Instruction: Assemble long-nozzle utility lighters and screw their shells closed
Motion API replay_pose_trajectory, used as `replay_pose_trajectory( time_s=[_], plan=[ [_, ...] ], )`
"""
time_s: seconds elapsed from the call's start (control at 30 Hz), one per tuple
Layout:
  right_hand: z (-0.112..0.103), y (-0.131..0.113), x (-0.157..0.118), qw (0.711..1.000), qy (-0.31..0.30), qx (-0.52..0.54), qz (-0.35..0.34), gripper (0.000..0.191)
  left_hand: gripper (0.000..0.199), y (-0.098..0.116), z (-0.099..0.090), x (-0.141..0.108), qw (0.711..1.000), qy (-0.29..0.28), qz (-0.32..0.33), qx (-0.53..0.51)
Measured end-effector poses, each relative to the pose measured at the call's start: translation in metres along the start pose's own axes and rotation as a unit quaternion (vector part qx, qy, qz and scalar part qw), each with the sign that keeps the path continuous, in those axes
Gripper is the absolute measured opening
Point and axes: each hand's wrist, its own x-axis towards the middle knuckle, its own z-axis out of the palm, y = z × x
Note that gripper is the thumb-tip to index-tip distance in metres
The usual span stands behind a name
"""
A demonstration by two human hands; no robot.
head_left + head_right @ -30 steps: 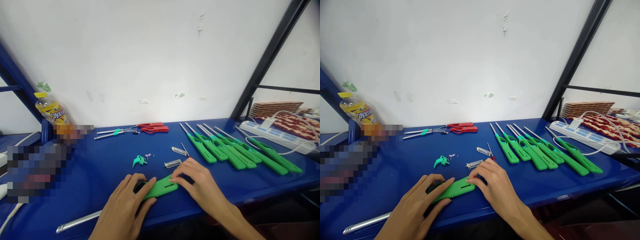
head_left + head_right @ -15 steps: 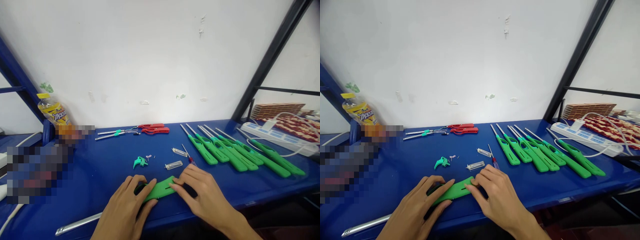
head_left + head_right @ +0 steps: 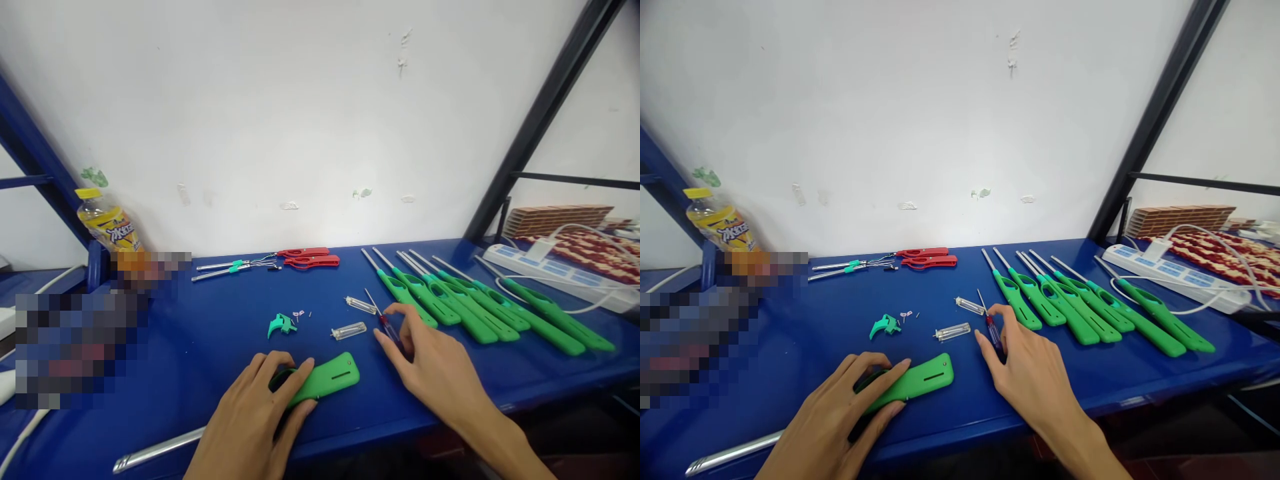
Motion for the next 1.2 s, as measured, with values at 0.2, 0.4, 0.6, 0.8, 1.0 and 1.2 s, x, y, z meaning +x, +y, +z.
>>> replay_pose_trajectory(
  time_s=[0.2, 0.4, 0.6, 0.8, 1.0, 1.2],
  plan=[
    [0.004, 0.003, 0.002, 0.996, -0.081, -0.046, 0.010, 0.020, 0.039, -0.001, 0.003, 0.001, 1.000, 0.016, 0.006, -0.001],
    [-0.040, 0.006, 0.017, 0.990, -0.018, 0.136, 0.043, 0.027, 0.040, 0.000, 0.002, 0.001, 1.000, 0.009, 0.003, 0.005],
    [-0.073, -0.022, 0.046, 0.957, 0.092, 0.273, -0.023, 0.024, 0.039, 0.001, -0.001, 0.002, 1.000, 0.012, 0.006, 0.016],
    [-0.035, -0.047, 0.050, 0.940, 0.055, 0.325, -0.088, 0.028, 0.039, 0.001, -0.004, 0.003, 1.000, 0.018, 0.015, 0.020],
    [-0.021, -0.050, 0.053, 0.925, -0.042, 0.371, -0.065, 0.036, 0.039, 0.002, -0.004, 0.004, 1.000, 0.018, 0.020, 0.008],
    [-0.020, -0.051, 0.052, 0.920, -0.044, 0.384, -0.060, 0.036, 0.039, 0.001, -0.002, 0.003, 1.000, 0.016, 0.020, 0.017]
  ],
)
